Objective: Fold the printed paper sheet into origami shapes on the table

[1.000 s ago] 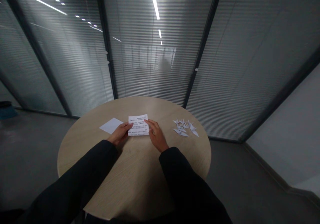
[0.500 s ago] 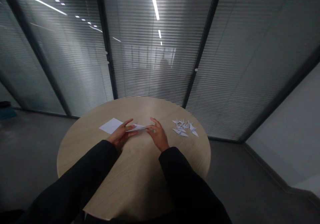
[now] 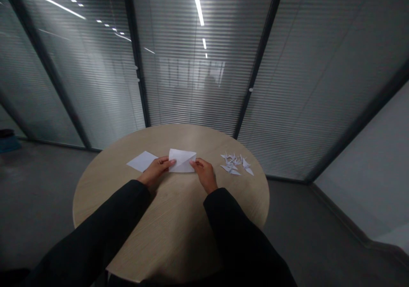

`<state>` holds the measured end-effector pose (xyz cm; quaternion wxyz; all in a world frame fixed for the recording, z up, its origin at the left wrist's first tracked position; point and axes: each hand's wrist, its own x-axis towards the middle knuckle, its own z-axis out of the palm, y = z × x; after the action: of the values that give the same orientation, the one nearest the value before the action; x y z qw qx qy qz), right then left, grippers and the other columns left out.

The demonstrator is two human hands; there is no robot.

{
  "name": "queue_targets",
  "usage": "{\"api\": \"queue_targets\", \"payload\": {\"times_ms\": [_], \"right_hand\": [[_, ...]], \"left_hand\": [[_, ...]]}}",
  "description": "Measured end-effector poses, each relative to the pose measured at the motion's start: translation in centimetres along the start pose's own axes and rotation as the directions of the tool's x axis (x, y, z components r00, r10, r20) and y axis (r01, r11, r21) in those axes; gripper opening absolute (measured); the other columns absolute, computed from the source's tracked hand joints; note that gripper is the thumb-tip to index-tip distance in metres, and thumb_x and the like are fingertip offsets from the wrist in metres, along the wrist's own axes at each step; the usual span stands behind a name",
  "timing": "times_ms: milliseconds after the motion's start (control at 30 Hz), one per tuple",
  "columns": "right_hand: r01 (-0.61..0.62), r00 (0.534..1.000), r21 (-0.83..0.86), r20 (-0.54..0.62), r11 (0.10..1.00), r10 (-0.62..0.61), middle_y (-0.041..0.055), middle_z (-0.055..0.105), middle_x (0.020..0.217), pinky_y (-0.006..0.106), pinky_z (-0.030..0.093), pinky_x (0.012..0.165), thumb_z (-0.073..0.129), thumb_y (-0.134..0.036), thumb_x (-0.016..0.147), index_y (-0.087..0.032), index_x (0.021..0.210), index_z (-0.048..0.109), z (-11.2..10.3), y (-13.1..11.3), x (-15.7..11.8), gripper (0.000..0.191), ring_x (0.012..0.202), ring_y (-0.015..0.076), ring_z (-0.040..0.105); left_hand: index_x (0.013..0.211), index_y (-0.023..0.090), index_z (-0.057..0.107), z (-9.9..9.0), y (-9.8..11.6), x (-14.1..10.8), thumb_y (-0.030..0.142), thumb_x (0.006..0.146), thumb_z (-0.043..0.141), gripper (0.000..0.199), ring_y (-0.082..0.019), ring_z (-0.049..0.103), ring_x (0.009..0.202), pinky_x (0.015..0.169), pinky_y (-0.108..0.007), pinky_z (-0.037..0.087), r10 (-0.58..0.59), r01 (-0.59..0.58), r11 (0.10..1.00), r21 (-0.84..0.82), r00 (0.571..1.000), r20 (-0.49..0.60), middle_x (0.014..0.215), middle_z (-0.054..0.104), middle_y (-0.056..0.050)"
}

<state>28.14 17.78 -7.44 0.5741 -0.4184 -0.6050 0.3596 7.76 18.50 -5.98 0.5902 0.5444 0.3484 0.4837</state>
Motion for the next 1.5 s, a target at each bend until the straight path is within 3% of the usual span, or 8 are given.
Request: {"api": "queue_targets", "payload": {"times_ms": [133, 300, 367, 567, 733, 967, 1300, 1500], "right_hand": [[-0.029, 1.000, 0.050, 0.014, 0.998, 0.028, 0.0064, 0.072, 0.085, 0.034, 0.050, 0.072, 0.069, -0.050, 0.072, -0.018, 0.085, 0.069, 0.1, 0.2, 0.0, 0.034, 0.080, 0.0243, 0.066], [0.004, 0.999, 0.031, -0.044, 1.000, -0.003, 0.0024, 0.070, 0.079, 0.031, 0.051, 0.064, 0.067, -0.040, 0.076, -0.023, 0.134, 0.044, 0.2, -0.1, -0.2, 0.064, 0.069, 0.0205, 0.066], [0.043, 0.998, -0.003, -0.043, 0.999, -0.043, 0.0015, 0.069, 0.079, 0.030, 0.050, 0.062, 0.063, -0.039, 0.080, -0.025, 0.140, 0.037, 0.2, -0.4, -0.4, 0.067, 0.068, 0.0191, 0.065], [0.071, 0.997, -0.037, -0.022, 0.997, -0.071, 0.0049, 0.071, 0.090, 0.031, 0.050, 0.068, 0.061, -0.043, 0.081, -0.023, 0.111, 0.065, 0.1, -0.6, -0.4, 0.036, 0.080, 0.0208, 0.065], [-0.005, 1.000, -0.001, -0.008, 1.000, 0.005, 0.0047, 0.071, 0.083, 0.031, 0.049, 0.067, 0.073, -0.040, 0.069, -0.019, 0.112, 0.067, 0.2, 0.1, -0.1, 0.049, 0.074, 0.0194, 0.063], [0.139, 0.987, -0.164, -0.055, 0.977, -0.150, 0.0072, 0.069, 0.101, 0.034, 0.050, 0.079, 0.069, -0.040, 0.074, -0.022, 0.100, 0.073, 0.0, -0.7, -0.3, 0.033, 0.083, 0.0198, 0.061], [0.186, 0.966, -0.233, -0.133, 0.955, -0.221, 0.0071, 0.059, 0.098, 0.036, 0.049, 0.084, 0.071, -0.051, 0.072, -0.024, 0.082, 0.076, -0.2, -0.1, 0.0, 0.029, 0.093, 0.0218, 0.058], [0.004, 0.999, -0.049, -0.032, 0.999, -0.005, 0.0049, 0.070, 0.079, 0.033, 0.050, 0.072, 0.072, -0.051, 0.069, -0.019, 0.080, 0.073, 0.0, -0.3, 0.1, 0.034, 0.078, 0.0221, 0.064]], "left_hand": [[0.088, 0.009, 0.071, 0.0, -0.1, 0.2, 0.044, 0.060, 0.081, 0.045, -0.017, 0.061, 0.067, 0.066, -0.028, 0.044, 0.013, -0.012, 1.000, 0.015, 0.998, -0.063, 0.079, 0.071, -0.009], [0.142, 0.019, 0.041, 0.4, 0.6, -0.2, 0.031, 0.066, 0.079, 0.086, -0.011, 0.053, 0.056, 0.059, -0.023, 0.038, 0.113, -0.103, 0.990, 0.100, 0.988, -0.103, 0.062, 0.059, 0.004], [0.146, 0.025, 0.034, 0.5, 0.8, -0.4, 0.025, 0.065, 0.079, 0.092, -0.010, 0.050, 0.057, 0.060, -0.022, 0.037, 0.187, -0.171, 0.972, 0.163, 0.978, -0.088, 0.061, 0.053, 0.007], [0.106, 0.020, 0.073, 0.5, 0.7, -0.2, 0.021, 0.064, 0.078, 0.042, -0.014, 0.047, 0.066, 0.066, -0.027, 0.040, 0.288, -0.234, 0.886, 0.401, 0.955, -0.078, 0.070, 0.053, 0.001], [0.106, 0.018, 0.073, 0.0, 0.2, 0.3, 0.022, 0.067, 0.077, 0.039, -0.015, 0.049, 0.066, 0.068, -0.028, 0.039, 0.321, -0.239, 0.881, 0.409, 0.936, -0.144, 0.074, 0.058, -0.001], [0.090, 0.022, 0.077, 0.1, 0.7, -0.1, 0.024, 0.069, 0.075, 0.022, -0.018, 0.053, 0.073, 0.074, -0.030, 0.042, 0.413, -0.285, 0.817, 0.502, 0.896, -0.164, 0.078, 0.061, -0.003], [0.065, 0.019, 0.074, 0.6, 1.6, -0.4, 0.018, 0.063, 0.077, 0.003, -0.019, 0.051, 0.076, 0.073, -0.031, 0.042, 0.386, -0.259, 0.878, 0.402, 0.880, -0.277, 0.076, 0.053, -0.004], [0.069, 0.018, 0.068, 0.1, 0.6, 0.4, 0.026, 0.067, 0.073, 0.009, -0.020, 0.058, 0.083, 0.076, -0.030, 0.045, 0.321, -0.240, 0.916, 0.321, 0.920, -0.226, 0.084, 0.064, -0.005]]}}
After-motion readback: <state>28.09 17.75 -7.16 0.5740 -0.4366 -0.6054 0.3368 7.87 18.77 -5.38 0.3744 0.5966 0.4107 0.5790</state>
